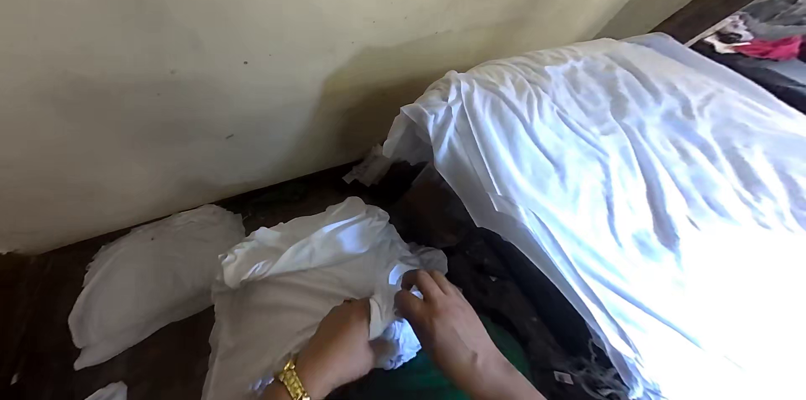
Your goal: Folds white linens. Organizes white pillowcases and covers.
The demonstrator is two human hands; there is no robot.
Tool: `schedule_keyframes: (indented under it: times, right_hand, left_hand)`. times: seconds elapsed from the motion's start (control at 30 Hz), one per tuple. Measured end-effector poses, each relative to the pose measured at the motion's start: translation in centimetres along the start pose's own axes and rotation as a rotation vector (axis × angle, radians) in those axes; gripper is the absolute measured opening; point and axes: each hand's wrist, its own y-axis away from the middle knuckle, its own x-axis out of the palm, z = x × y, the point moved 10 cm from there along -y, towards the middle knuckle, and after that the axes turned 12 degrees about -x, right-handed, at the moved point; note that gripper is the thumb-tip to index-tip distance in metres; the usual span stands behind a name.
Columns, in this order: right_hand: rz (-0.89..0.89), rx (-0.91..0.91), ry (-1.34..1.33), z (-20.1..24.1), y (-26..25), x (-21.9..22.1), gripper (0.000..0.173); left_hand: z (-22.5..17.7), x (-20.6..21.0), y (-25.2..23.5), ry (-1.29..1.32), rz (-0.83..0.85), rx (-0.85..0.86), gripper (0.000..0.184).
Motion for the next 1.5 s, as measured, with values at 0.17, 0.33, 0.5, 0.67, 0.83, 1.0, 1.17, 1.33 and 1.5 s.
schedule_keyframes:
  times: [0.17, 0.33, 0.5, 0.67, 0.83, 1.0, 1.17, 1.33, 1.5]
  right_hand:
    - [-0.003, -0.058, -0.108, 2.0, 1.4, 1.0, 0.009]
    - [0.392, 0.111, -0.179, 1.0, 2.8, 5.5, 0.026]
    - [-0.045, 0.104, -0.041, 0.0, 0.7, 0.7, 0.007]
    - [0.315, 0.037, -0.184, 2.0, 3.7, 4.5, 0.017]
    - [0.184, 0.186, -0.22, -0.4, 2.7, 3.4, 0.009]
    - [0.038, 0.179, -0.253, 0.0, 1.3, 1.2, 0.009]
    - [0.244, 0.139, -0.513, 0.4, 1.2, 1.6, 0.009]
    - [0.428, 0.164, -0.769, 0.7, 3.0, 2.9, 0.02]
    - [0.663, 0.143, -0.727, 1.9, 3.4, 5.9, 0.022]
  left_hand:
    - [1.0, -5.6, -0.5, 0.3, -0.172, -0.001, 0.032]
    - [1.6, -5.2, -0.1, 0.327, -0.126, -0.003, 0.036]
    - [0.8, -1.2, 0.0, 0.062, -0.065, -0.064, 0.048]
    - [1.7, -5.1, -0.6, 0.285, -0.184, -0.015, 0.032]
    - [1.8, -3.0, -0.3, 0.235, -0.108, 0.0, 0.046]
    - [1.2, -4.0, -0.4, 0.181, -0.156, 0.013, 0.043]
    - [0.2, -4.4, -0.4, 0.037, 0.106, 0.104, 0.043]
    - [1.6, -5.3, -2.0, 0.22, 0.115, 0.097, 0.047]
    - [2.8, -9.1, -2.1, 0.551, -0.047, 0.039, 0.043]
